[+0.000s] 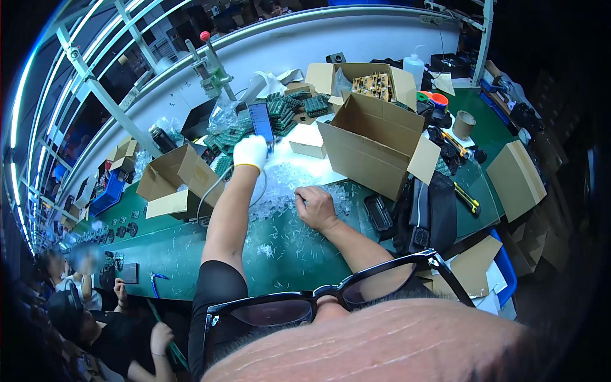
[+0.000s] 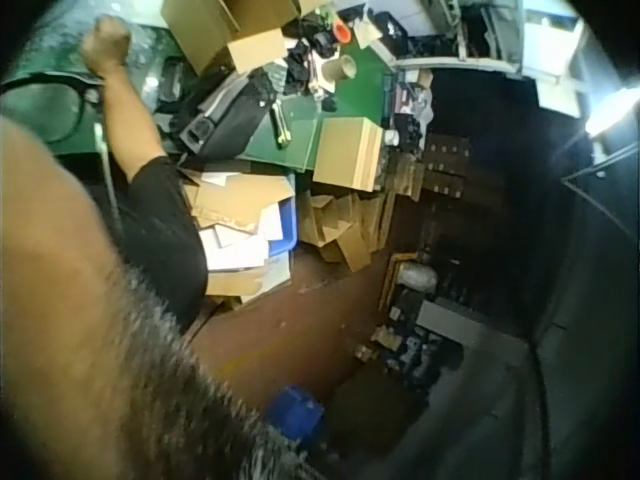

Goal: Assemble electronic components by clipping them from a lead frame with wire cutters at a factory workbench.

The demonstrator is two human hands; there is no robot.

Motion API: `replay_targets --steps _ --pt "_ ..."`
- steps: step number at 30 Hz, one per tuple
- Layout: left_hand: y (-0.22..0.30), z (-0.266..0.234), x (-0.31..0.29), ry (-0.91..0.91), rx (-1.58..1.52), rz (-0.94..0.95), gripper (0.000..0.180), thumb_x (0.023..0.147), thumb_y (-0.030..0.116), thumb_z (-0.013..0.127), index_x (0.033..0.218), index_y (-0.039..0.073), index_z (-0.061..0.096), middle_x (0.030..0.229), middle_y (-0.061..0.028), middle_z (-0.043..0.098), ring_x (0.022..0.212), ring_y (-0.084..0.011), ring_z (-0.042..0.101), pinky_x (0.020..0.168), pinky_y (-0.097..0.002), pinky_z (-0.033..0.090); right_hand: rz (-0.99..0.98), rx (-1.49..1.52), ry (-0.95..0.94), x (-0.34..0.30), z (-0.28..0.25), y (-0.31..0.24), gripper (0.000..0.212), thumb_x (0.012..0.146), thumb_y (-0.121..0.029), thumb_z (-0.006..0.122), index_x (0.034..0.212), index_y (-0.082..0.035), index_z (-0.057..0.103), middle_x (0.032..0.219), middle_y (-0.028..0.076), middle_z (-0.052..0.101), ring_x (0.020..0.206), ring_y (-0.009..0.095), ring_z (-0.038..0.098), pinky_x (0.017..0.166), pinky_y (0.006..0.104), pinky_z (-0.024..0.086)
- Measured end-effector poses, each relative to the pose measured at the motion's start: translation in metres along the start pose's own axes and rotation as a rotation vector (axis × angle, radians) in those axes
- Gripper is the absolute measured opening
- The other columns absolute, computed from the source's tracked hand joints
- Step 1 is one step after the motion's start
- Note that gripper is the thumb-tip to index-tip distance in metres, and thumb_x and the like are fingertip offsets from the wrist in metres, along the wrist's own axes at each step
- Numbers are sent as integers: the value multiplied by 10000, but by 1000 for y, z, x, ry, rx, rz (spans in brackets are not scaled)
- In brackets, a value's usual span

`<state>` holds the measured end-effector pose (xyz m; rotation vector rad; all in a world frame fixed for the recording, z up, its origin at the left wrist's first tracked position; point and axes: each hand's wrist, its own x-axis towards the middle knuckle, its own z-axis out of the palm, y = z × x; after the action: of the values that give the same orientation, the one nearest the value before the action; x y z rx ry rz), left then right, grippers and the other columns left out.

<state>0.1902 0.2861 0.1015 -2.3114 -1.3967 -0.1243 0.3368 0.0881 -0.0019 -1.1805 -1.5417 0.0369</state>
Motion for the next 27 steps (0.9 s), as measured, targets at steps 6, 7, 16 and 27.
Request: replay_targets --steps 6,7,16,27 --pt "-11 14 -14 -123 20 -2 199 978 163 606 973 76 784 1003 -161 781 945 -330 782 812 -445 625 -9 -8 24 4 3 -6 95 878 -93 682 947 -44 724 850 173 713 803 373 705 751 471 569" --pt "-13 11 -12 -97 69 50 209 978 170 605 986 77 793 1028 -166 786 959 -335 782 829 -450 621 -6 -8 18 3 2 -3 95 877 -94 683 946 -44 724 847 173 713 798 374 704 748 473 569" --pt "-31 5 -28 54 41 124 78 915 101 655 983 71 674 974 -158 733 934 -346 751 790 -471 610 -10 0 -10 1 4 0 102 878 -104 677 949 -55 732 855 175 718 804 381 712 748 478 574" --pt "-39 -54 -193 64 -924 -158 668 783 252 797 1379 19 606 1142 -179 690 1076 -338 688 993 -433 539 213 69 19 7 -5 8 143 900 -112 658 971 -50 764 946 186 761 886 382 746 819 456 600"
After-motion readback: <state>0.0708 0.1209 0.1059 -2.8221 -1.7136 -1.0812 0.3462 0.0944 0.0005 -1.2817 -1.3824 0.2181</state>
